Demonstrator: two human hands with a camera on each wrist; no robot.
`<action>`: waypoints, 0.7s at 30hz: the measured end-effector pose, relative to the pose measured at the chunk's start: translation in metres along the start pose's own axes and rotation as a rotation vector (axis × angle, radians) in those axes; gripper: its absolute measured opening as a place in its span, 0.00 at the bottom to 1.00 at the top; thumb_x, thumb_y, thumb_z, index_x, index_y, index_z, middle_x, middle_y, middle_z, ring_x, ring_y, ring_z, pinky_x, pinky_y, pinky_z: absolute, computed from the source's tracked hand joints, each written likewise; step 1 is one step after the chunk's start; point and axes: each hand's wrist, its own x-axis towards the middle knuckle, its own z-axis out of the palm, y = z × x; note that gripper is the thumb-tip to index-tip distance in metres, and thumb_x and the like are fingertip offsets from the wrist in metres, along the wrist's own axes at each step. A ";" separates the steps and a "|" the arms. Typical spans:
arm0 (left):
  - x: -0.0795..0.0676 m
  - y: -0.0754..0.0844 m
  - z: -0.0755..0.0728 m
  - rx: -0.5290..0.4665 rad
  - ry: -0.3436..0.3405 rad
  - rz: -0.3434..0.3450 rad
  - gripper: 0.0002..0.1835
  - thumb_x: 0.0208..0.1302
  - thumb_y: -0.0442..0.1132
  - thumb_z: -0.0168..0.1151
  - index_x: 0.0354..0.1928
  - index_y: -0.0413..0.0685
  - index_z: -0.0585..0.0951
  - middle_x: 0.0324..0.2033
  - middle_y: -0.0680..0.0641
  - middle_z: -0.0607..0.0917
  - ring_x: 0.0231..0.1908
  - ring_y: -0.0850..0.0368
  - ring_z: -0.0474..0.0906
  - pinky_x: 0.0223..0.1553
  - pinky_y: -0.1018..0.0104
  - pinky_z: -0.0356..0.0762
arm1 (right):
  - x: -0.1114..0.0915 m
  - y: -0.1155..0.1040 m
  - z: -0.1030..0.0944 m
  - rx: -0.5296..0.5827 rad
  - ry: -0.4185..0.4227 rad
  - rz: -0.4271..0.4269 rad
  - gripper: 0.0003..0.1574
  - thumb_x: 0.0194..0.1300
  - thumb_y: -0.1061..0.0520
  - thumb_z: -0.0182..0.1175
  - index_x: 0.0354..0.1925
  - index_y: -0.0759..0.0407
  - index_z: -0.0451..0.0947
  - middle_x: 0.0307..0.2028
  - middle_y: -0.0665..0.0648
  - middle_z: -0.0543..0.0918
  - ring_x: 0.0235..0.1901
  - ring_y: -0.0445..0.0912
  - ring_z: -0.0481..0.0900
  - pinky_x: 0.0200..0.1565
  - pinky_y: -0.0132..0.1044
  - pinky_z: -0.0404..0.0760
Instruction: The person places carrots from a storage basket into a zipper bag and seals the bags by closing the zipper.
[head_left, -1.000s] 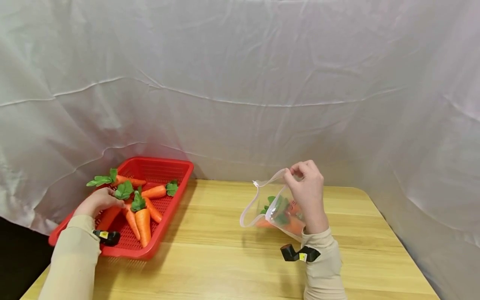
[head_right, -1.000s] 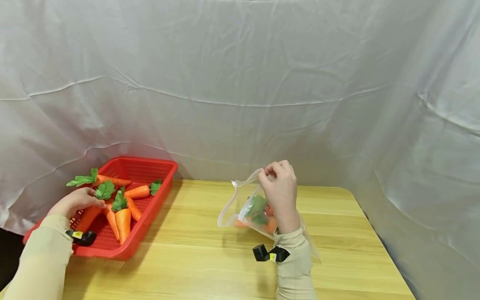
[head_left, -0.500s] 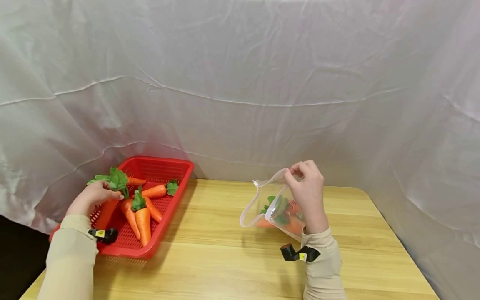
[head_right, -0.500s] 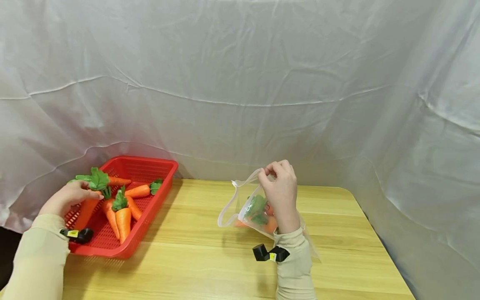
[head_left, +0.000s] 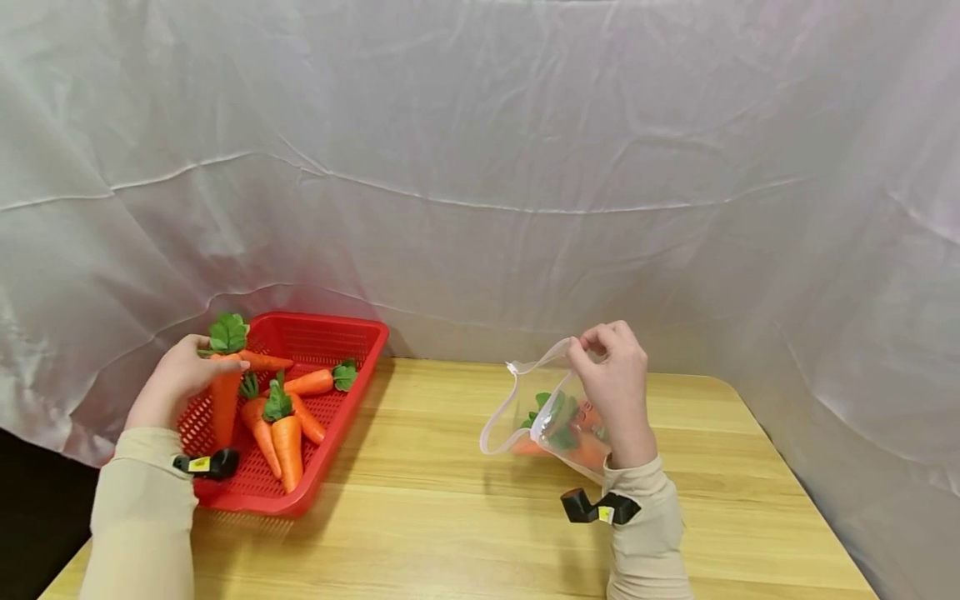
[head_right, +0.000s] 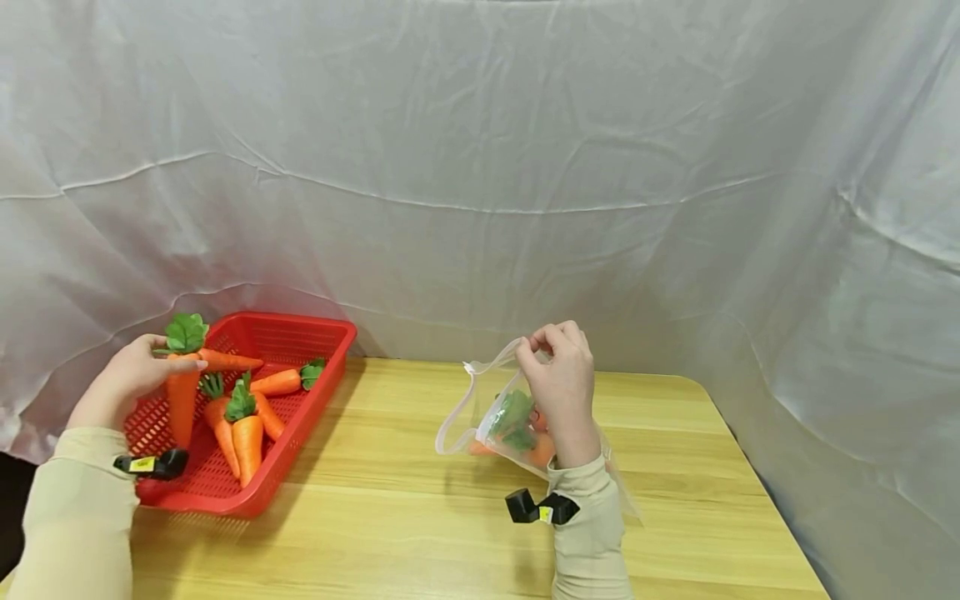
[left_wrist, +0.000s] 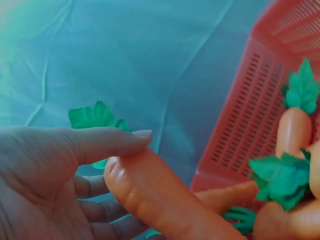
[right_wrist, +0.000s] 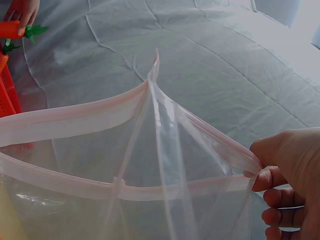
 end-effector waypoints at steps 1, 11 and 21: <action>-0.001 0.002 0.000 -0.013 0.015 0.006 0.50 0.64 0.54 0.61 0.67 0.19 0.48 0.60 0.20 0.61 0.54 0.28 0.63 0.56 0.33 0.67 | 0.000 0.000 0.000 0.000 -0.001 0.001 0.10 0.57 0.61 0.65 0.22 0.63 0.76 0.28 0.59 0.74 0.32 0.48 0.74 0.36 0.23 0.65; -0.008 0.025 0.009 -0.149 0.161 0.073 0.42 0.66 0.55 0.58 0.65 0.26 0.57 0.55 0.31 0.69 0.48 0.42 0.67 0.42 0.62 0.71 | 0.000 -0.001 0.000 -0.013 -0.009 0.010 0.10 0.57 0.61 0.65 0.23 0.64 0.76 0.29 0.59 0.74 0.32 0.48 0.74 0.37 0.26 0.67; -0.019 0.051 0.019 -0.285 0.302 0.059 0.40 0.65 0.55 0.60 0.66 0.33 0.57 0.49 0.41 0.72 0.33 0.63 0.69 0.28 0.77 0.73 | 0.000 -0.001 0.000 -0.008 -0.013 0.007 0.11 0.57 0.60 0.65 0.23 0.64 0.76 0.29 0.59 0.74 0.32 0.48 0.74 0.37 0.29 0.68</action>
